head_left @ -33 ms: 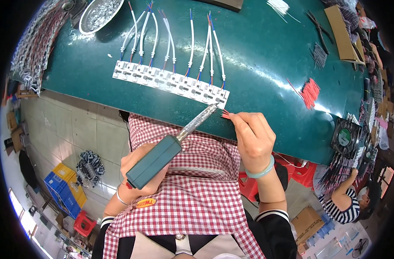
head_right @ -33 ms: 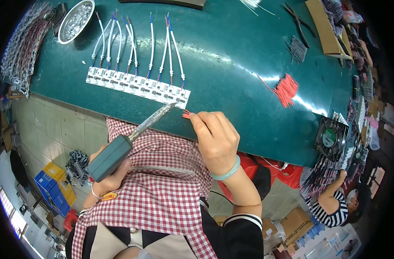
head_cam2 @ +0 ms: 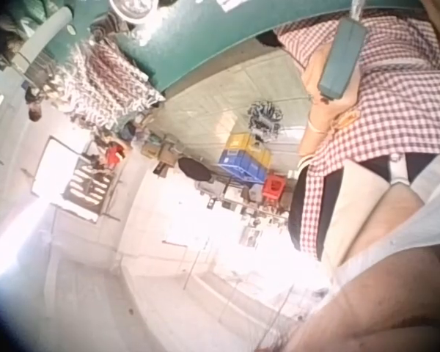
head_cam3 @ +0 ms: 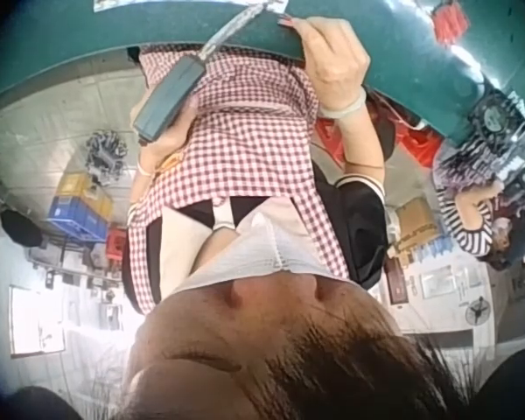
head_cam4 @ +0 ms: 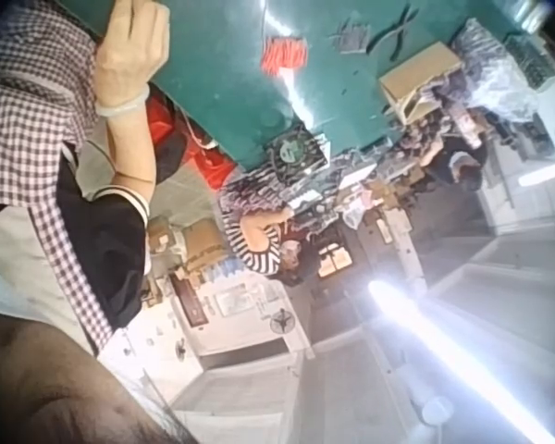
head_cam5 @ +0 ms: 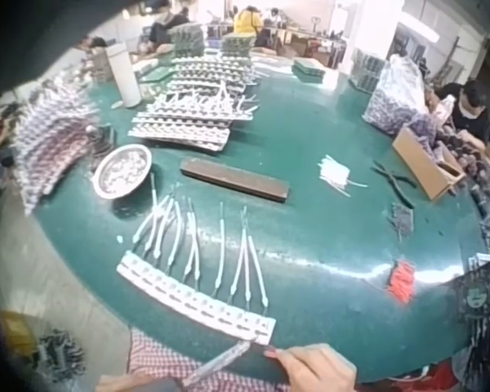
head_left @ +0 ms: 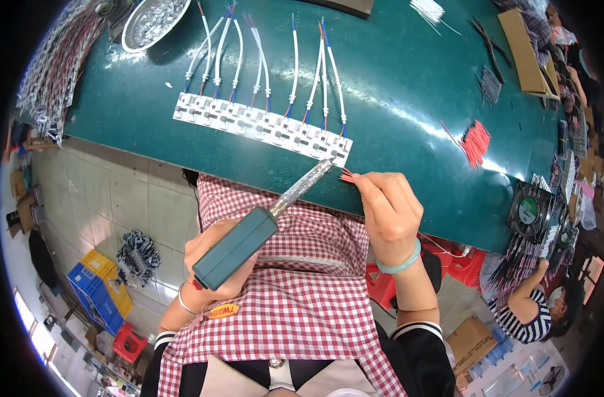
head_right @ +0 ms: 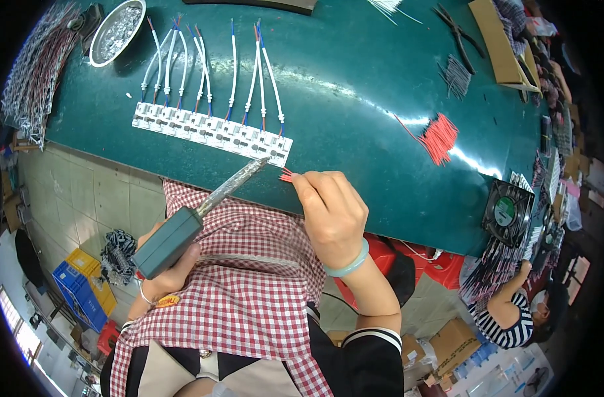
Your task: The person solders individual electrical wires onto circular circuit boards mounted on a metal strip. This is done using a soldering iron and solder wire.
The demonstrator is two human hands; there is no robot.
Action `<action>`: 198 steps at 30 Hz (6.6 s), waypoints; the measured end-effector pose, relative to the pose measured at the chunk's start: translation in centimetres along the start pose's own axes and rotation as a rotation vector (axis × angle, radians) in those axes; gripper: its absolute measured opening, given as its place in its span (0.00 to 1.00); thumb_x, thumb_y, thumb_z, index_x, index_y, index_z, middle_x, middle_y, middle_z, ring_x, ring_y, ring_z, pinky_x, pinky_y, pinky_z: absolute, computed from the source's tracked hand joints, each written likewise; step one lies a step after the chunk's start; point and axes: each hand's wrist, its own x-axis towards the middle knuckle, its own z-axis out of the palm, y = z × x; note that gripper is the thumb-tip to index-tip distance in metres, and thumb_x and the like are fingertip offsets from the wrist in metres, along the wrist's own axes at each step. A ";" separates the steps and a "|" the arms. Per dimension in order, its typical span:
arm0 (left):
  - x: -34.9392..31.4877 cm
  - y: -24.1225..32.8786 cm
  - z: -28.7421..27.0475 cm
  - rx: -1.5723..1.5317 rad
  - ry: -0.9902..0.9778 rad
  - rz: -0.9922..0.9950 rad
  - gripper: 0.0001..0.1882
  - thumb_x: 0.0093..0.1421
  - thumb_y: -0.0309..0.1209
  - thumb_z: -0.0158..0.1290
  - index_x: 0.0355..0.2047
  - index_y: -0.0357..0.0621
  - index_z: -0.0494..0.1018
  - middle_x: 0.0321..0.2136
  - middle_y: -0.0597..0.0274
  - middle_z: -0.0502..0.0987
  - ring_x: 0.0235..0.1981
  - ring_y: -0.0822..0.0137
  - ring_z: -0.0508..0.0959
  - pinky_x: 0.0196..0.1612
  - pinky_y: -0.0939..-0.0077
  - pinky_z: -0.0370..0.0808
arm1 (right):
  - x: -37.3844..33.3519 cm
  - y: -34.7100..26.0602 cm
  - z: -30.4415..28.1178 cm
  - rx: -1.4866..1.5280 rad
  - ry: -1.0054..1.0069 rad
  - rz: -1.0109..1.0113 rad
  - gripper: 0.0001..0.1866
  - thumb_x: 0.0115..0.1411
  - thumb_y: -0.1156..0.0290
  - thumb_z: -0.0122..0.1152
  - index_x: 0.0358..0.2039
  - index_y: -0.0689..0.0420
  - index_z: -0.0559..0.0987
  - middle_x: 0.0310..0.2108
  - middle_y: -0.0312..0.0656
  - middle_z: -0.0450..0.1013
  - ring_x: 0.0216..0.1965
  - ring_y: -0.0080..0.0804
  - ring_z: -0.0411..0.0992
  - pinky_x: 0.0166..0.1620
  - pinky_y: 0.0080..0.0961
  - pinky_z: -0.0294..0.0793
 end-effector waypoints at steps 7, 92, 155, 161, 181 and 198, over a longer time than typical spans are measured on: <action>-0.5 -0.1 -0.3 -0.050 0.038 -0.067 0.12 0.42 0.17 0.63 0.30 0.30 0.79 0.32 0.45 0.80 0.32 0.52 0.83 0.34 0.69 0.81 | 0.5 -1.1 0.8 0.056 0.127 -0.020 0.17 0.40 0.85 0.67 0.35 0.64 0.81 0.29 0.42 0.74 0.29 0.37 0.74 0.28 0.27 0.73; -1.0 -2.4 -1.3 -0.096 0.065 -0.042 0.11 0.45 0.18 0.61 0.32 0.30 0.77 0.27 0.51 0.77 0.24 0.58 0.79 0.30 0.70 0.76 | 1.8 -2.6 4.0 0.043 0.081 -0.022 0.16 0.42 0.83 0.68 0.35 0.63 0.82 0.27 0.40 0.73 0.28 0.34 0.73 0.28 0.26 0.71; -2.6 -3.1 -3.6 -0.027 0.118 -0.145 0.13 0.45 0.18 0.61 0.33 0.28 0.78 0.32 0.45 0.80 0.33 0.51 0.84 0.36 0.68 0.81 | 3.3 -5.4 5.5 0.014 0.219 -0.035 0.18 0.41 0.90 0.69 0.35 0.63 0.83 0.24 0.39 0.70 0.27 0.35 0.70 0.30 0.27 0.71; -2.4 -3.2 -3.7 0.014 0.132 -0.115 0.14 0.41 0.17 0.60 0.32 0.29 0.79 0.32 0.47 0.80 0.33 0.51 0.83 0.36 0.68 0.81 | 3.9 -5.2 6.9 0.090 0.150 -0.032 0.16 0.41 0.85 0.69 0.35 0.63 0.83 0.24 0.38 0.71 0.28 0.34 0.72 0.29 0.29 0.69; -1.7 -4.2 -3.9 -0.092 0.120 -0.086 0.11 0.45 0.19 0.61 0.31 0.30 0.76 0.25 0.53 0.75 0.22 0.60 0.76 0.25 0.72 0.71 | 4.1 -4.9 7.1 0.050 0.088 -0.028 0.16 0.43 0.83 0.68 0.36 0.61 0.83 0.23 0.37 0.68 0.24 0.31 0.69 0.27 0.27 0.67; -2.2 -3.4 -4.7 0.020 0.167 -0.145 0.13 0.40 0.16 0.61 0.31 0.29 0.78 0.30 0.48 0.79 0.29 0.54 0.83 0.33 0.70 0.80 | 4.5 -5.8 7.0 0.047 0.165 -0.027 0.17 0.42 0.87 0.68 0.35 0.61 0.83 0.24 0.38 0.69 0.27 0.35 0.70 0.31 0.28 0.69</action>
